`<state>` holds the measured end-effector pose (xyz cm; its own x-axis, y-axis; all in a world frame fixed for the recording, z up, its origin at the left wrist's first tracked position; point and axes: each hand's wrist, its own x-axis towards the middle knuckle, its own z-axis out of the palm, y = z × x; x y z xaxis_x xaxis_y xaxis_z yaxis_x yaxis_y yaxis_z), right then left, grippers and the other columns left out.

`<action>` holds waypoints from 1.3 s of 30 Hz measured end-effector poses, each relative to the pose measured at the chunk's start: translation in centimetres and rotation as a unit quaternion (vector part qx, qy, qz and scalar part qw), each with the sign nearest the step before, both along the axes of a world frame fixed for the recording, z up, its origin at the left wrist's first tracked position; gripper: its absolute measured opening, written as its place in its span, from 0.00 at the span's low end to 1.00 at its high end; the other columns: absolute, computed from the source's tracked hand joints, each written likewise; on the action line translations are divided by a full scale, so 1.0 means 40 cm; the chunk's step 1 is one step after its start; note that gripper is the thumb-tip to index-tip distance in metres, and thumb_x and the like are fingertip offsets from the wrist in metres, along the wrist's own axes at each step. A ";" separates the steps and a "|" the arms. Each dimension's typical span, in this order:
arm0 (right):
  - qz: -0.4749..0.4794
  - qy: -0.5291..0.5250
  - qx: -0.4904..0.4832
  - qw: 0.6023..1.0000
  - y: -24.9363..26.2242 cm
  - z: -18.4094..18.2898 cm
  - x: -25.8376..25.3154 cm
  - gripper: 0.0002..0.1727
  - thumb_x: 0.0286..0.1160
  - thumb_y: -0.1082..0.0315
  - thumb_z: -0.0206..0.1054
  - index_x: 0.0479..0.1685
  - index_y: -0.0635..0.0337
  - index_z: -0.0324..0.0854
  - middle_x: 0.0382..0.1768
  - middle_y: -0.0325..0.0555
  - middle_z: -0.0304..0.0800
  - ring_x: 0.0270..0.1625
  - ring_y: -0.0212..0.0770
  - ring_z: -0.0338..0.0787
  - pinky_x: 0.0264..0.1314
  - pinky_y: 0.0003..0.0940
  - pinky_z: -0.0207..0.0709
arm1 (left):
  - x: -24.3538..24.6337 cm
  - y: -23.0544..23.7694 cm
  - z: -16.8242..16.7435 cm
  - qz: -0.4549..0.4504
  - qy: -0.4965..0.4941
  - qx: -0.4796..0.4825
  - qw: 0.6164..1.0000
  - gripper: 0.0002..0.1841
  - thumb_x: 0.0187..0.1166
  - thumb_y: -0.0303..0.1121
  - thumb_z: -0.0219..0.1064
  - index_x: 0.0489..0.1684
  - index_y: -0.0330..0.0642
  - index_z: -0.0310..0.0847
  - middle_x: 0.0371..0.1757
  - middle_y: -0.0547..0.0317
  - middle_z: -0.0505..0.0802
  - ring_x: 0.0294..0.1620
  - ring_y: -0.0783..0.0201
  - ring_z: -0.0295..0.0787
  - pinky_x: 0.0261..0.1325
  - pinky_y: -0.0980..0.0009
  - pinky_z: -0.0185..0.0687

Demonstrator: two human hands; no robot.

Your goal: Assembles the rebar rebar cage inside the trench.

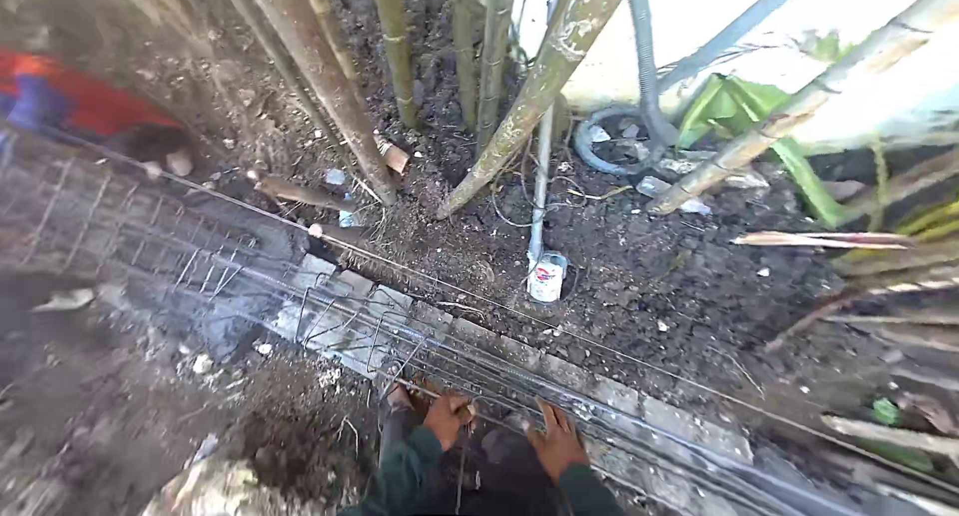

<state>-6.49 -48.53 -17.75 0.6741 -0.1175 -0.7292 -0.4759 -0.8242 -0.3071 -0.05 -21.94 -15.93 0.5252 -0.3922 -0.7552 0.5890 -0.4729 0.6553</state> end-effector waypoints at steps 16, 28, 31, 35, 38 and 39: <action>0.172 0.116 0.026 0.978 -0.319 0.013 0.130 0.33 0.90 0.40 0.51 0.60 0.61 0.88 0.60 0.62 0.92 0.69 0.60 0.88 0.76 0.63 0.73 | -0.242 -0.259 -0.014 0.248 0.040 0.190 0.949 0.21 0.93 0.41 0.51 0.52 0.36 0.90 0.46 0.42 0.93 0.50 0.47 0.90 0.62 0.45 0.79; 0.059 0.091 0.061 0.992 -0.301 0.055 0.093 0.25 0.92 0.55 0.53 0.71 0.66 0.83 0.60 0.68 0.90 0.65 0.64 0.90 0.76 0.63 0.75 | -0.078 -0.189 -0.280 0.187 0.080 0.094 0.975 0.20 0.89 0.45 0.58 0.51 0.35 0.88 0.45 0.43 0.94 0.47 0.49 0.91 0.60 0.47 0.82; 0.047 0.087 0.044 0.994 -0.252 0.018 0.142 0.25 0.91 0.55 0.54 0.69 0.66 0.83 0.56 0.67 0.92 0.60 0.62 0.92 0.71 0.63 0.78 | -0.057 -0.156 -0.350 0.217 0.107 0.062 0.968 0.20 0.90 0.43 0.58 0.56 0.33 0.86 0.49 0.42 0.92 0.49 0.50 0.90 0.61 0.49 0.82; 0.091 0.045 0.024 0.995 -0.195 -0.081 0.231 0.25 0.90 0.54 0.55 0.65 0.66 0.86 0.54 0.65 0.93 0.59 0.62 0.92 0.70 0.65 0.78 | -0.049 -0.113 -0.424 0.313 0.071 0.037 0.946 0.19 0.89 0.42 0.60 0.59 0.32 0.85 0.54 0.41 0.93 0.57 0.51 0.91 0.69 0.51 0.82; 0.110 -0.034 0.017 0.993 -0.186 -0.145 0.277 0.24 0.89 0.55 0.57 0.66 0.65 0.87 0.60 0.64 0.91 0.66 0.63 0.89 0.75 0.65 0.75 | -0.054 -0.099 -0.402 0.376 0.023 0.012 0.926 0.17 0.88 0.40 0.62 0.57 0.34 0.86 0.51 0.47 0.93 0.53 0.58 0.91 0.66 0.56 0.83; 0.121 -0.077 0.025 0.989 -0.191 -0.170 0.285 0.24 0.88 0.55 0.58 0.65 0.65 0.87 0.60 0.65 0.91 0.67 0.65 0.88 0.76 0.66 0.74 | -0.063 -0.098 -0.395 0.391 0.009 0.005 0.920 0.16 0.87 0.39 0.62 0.57 0.34 0.86 0.50 0.49 0.94 0.53 0.60 0.91 0.65 0.58 0.84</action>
<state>4.91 -56.18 -24.57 0.7810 0.0947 -0.6173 -0.2115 -0.8899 -0.4041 -2.56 -25.85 -31.74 0.6317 0.1063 -0.7678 0.7624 0.0942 0.6403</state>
